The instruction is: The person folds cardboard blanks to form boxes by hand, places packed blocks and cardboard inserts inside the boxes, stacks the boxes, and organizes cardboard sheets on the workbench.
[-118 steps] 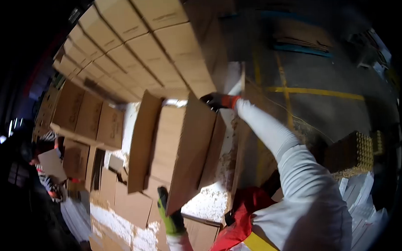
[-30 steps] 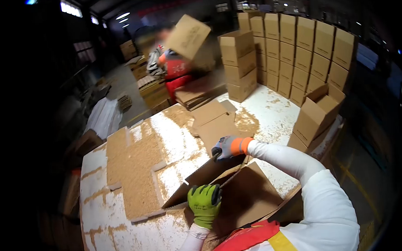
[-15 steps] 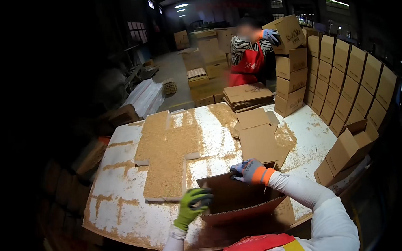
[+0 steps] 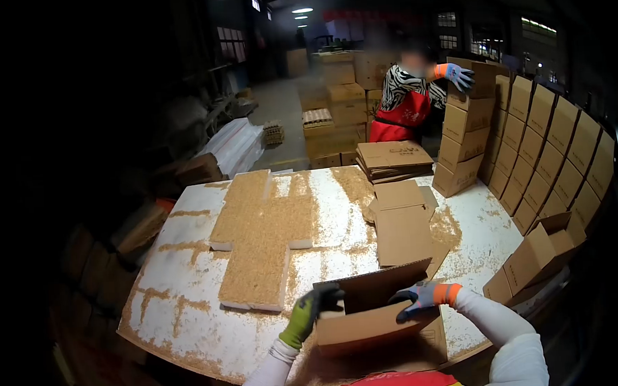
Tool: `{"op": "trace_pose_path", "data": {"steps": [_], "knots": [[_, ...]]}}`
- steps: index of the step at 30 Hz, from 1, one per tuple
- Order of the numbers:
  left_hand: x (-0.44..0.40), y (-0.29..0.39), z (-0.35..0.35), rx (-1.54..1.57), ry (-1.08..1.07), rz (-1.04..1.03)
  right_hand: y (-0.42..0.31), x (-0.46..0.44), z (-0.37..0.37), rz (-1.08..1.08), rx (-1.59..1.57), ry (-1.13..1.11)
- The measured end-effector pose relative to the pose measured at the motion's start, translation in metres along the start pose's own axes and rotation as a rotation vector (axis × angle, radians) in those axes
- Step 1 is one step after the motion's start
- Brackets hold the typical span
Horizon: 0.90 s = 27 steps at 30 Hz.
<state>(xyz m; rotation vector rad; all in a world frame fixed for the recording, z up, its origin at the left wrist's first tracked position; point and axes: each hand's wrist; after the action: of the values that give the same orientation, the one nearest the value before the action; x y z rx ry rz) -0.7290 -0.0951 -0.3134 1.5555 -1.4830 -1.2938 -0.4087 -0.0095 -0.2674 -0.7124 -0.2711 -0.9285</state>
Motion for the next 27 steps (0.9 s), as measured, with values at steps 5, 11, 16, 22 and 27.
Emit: {"op": "trace_pose_path", "data": {"steps": [5,11,16,22,27], "knots": [[0.007,-0.005,-0.044,-1.524,-0.278,-0.303,-0.015,-0.004,0.006,0.397,0.282,0.307],[0.014,0.006,-0.061,-1.693,-0.038,-0.765,0.012,-0.05,0.025,-0.139,0.361,1.155],[0.019,-0.053,-0.03,-1.238,0.644,-0.168,0.033,-0.026,-0.032,-0.02,0.222,1.054],[0.041,-0.02,-0.021,-0.833,0.548,0.011,0.06,0.043,0.013,-0.44,-0.675,-0.389],[0.076,0.003,-0.041,-1.133,0.338,-0.717,0.082,0.079,0.027,-0.139,-1.313,-0.716]]}}
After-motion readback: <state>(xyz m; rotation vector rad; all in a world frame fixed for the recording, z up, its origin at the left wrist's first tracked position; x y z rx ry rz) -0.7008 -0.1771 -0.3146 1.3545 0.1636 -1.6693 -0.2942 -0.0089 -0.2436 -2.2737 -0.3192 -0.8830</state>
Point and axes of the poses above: each hand's wrist, its own x-axis away from the middle knuckle, its own z-axis out of the back of the hand, y = z × x, and after that the axes turned 12 degrees about -z, right-handed
